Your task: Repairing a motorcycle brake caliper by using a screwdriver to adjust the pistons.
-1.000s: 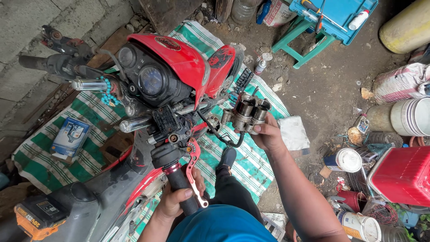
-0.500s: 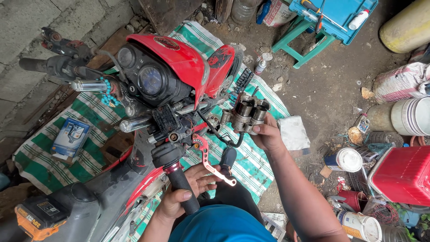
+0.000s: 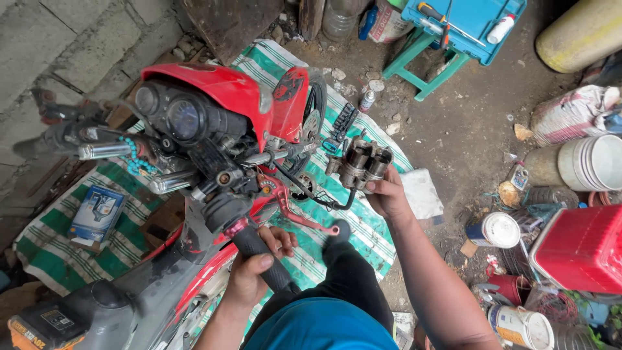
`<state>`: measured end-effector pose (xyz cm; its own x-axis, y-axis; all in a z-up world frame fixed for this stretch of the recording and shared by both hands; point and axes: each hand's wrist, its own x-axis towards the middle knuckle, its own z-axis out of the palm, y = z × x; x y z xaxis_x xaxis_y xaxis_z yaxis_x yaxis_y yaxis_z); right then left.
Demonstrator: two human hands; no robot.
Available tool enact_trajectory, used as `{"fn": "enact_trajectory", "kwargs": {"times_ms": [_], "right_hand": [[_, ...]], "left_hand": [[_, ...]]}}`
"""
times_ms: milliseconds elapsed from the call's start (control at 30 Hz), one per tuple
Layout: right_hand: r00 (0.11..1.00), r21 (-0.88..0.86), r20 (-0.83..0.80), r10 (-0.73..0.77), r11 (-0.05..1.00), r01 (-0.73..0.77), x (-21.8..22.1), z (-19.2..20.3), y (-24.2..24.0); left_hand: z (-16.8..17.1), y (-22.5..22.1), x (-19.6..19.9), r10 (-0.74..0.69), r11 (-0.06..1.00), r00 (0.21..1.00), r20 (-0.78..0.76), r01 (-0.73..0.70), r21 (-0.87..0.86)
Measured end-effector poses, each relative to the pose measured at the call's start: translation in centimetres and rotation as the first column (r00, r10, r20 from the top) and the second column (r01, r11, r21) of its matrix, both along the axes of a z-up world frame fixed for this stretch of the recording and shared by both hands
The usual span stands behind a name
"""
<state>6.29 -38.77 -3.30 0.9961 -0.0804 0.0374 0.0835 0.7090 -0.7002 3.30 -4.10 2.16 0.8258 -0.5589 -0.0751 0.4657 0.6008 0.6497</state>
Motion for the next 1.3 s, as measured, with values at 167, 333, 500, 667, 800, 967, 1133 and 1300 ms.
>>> {"fn": "enact_trajectory", "kwargs": {"times_ms": [167, 333, 500, 667, 800, 967, 1133, 1300], "right_hand": [[0.996, -0.033, 0.040, 0.082, 0.996, -0.081, 1.6, -3.0, -4.8], [0.967, -0.029, 0.111, 0.231, 0.973, -0.229, 4.9, -2.3, -9.2], [0.943, -0.165, 0.044, 0.329, 0.934, -0.318, 7.0, -0.3, -12.7], [0.945, -0.098, 0.058, 0.321, 0.944, -0.314, 9.9, -1.1, -13.7], [0.954, -0.128, 0.057, 0.293, 0.950, -0.284, 11.3, -0.6, -13.5], [0.967, -0.143, -0.012, 0.254, 0.957, -0.253, 10.5, -1.7, -13.2], [0.965, -0.209, -0.110, 0.238, 0.944, -0.257, 10.1, -2.7, -13.8], [0.992, -0.068, -0.120, 0.027, 0.997, -0.036, 13.9, -0.7, -13.3]], "left_hand": [[0.7, -3.6, 2.4, 0.132, 0.978, 0.991, -0.024, -0.134, -0.158], [0.6, -6.5, 5.1, 0.286, 0.924, 0.957, -0.044, -0.288, -0.252], [3.4, -8.6, 6.8, 0.492, 0.840, 0.858, -0.145, -0.512, -0.179], [4.8, -9.2, 7.8, 0.518, 0.836, 0.848, -0.114, -0.530, -0.141], [-1.2, -6.9, 7.0, 0.511, 0.849, 0.860, -0.011, -0.506, -0.153], [-16.6, -8.0, 4.7, 0.208, 0.978, 0.978, -0.017, -0.209, -0.026], [-10.0, -20.0, 11.6, 0.029, 0.807, 0.971, 0.238, -0.163, 0.567], [-9.9, -28.3, 22.2, -0.232, 0.624, 0.901, 0.368, -0.152, 0.766]]}}
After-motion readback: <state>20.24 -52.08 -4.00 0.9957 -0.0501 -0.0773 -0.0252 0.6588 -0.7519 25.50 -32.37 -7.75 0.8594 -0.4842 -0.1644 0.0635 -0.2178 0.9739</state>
